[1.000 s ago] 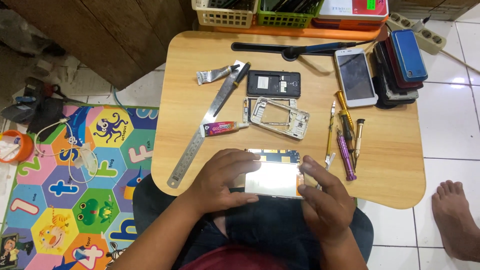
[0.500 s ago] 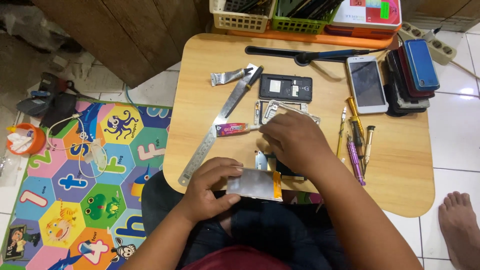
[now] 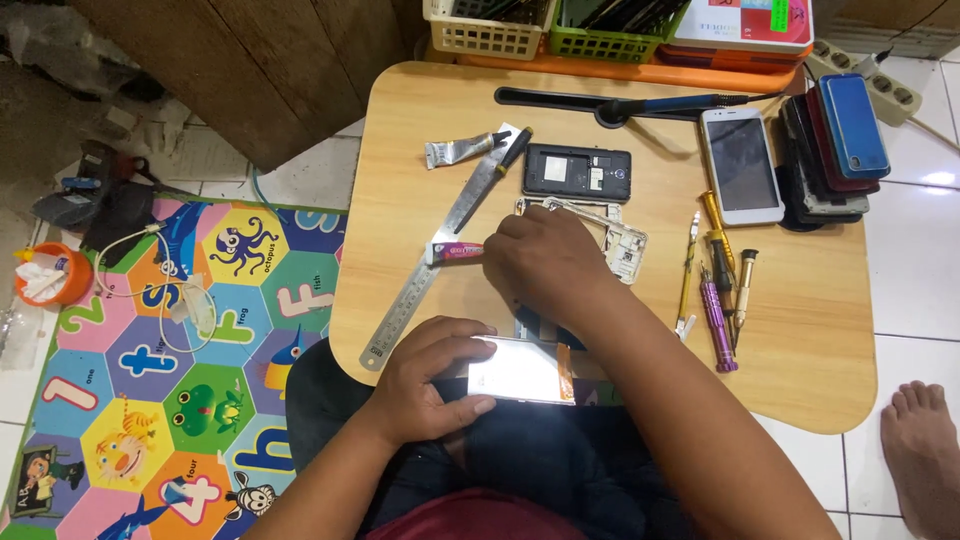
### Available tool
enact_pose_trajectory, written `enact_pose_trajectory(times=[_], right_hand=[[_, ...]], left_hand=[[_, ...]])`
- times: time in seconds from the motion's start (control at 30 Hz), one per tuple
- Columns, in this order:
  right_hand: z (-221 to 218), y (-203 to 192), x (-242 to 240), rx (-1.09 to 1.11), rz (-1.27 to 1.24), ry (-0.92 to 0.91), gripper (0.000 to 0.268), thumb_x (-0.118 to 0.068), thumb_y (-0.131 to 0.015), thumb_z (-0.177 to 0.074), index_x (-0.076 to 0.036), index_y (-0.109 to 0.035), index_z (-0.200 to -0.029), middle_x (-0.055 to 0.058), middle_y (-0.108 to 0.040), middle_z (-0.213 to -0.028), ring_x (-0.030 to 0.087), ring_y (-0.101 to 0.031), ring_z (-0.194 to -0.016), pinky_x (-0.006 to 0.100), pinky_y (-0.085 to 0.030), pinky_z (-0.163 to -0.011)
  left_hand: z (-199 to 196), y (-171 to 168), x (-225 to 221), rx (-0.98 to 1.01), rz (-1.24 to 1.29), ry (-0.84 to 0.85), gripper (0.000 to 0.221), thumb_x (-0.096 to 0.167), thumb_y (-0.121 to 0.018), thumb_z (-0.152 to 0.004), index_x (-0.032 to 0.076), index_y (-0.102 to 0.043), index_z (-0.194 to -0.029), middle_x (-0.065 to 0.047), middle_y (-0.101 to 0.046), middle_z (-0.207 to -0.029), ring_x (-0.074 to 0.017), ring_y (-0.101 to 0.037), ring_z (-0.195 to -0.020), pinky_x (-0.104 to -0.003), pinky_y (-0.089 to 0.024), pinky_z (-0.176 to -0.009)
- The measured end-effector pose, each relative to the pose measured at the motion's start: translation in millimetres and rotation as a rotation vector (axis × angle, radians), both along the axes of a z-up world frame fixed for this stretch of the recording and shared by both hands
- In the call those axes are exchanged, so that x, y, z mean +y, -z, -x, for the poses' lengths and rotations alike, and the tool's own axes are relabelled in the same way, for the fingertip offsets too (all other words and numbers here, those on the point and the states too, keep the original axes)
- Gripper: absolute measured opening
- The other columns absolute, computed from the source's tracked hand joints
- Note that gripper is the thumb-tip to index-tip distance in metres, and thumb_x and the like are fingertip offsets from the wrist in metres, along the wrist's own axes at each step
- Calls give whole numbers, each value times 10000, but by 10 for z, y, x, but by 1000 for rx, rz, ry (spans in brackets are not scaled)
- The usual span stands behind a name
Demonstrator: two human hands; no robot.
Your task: Using a thin prying tool to carefully remove the LCD panel from a mobile phone chassis.
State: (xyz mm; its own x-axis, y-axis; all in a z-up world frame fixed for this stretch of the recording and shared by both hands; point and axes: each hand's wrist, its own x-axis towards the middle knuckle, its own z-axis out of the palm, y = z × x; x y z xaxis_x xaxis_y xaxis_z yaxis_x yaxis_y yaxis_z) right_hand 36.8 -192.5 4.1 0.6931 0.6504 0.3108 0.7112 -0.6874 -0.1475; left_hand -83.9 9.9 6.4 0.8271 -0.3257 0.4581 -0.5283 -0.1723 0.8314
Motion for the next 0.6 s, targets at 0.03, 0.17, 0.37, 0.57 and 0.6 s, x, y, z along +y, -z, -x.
enact_pose_trajectory(times=[0.03, 0.17, 0.37, 0.57, 0.6], right_hand=[[-9, 35, 3, 0, 0, 0, 110, -203, -775, -818, -153, -794, -914, 48, -742, -815, 260, -696, -787, 363, -506, -644], [29, -74, -50, 147, -199, 72, 164, -140, -710, -856, -107, -774, -1003, 101, -718, -822, 333, -681, -763, 412, -505, -601], [264, -454, -377, 729, -955, 201, 362, 10, -657, -802, -13, -753, -1150, 110, -697, -877, 217, -667, -784, 339, -557, -668], [377, -7, -714, 1117, -1597, 258, 411, 13, -551, -807, 83, -643, -1201, 201, -674, -979, 252, -698, -778, 324, -606, -682], [407, 23, -744, 1161, -1697, 259, 398, 22, -551, -808, 82, -632, -1193, 198, -671, -976, 255, -707, -764, 331, -618, -687]], left_hand=[[-5, -12, 3, 0, 0, 0, 400, 390, -826, -814, 80, -755, -1057, -157, -755, -1065, -368, -743, -941, -469, -591, -791], [-28, -58, 21, 32, 12, 9, 398, 391, -819, -809, 88, -763, -1060, -154, -763, -1043, -355, -750, -922, -457, -598, -783], [-36, -5, 39, 67, 59, 15, 419, 368, -842, -795, 70, -765, -1079, -164, -759, -1056, -364, -743, -958, -471, -588, -814], [-36, -25, 23, 76, 78, 11, 424, 361, -837, -812, 54, -759, -1095, -161, -759, -1077, -358, -739, -985, -464, -579, -828], [-32, -24, 20, 84, 82, 9, 421, 347, -843, -808, 49, -760, -1094, -164, -759, -1079, -359, -738, -986, -465, -577, -833]])
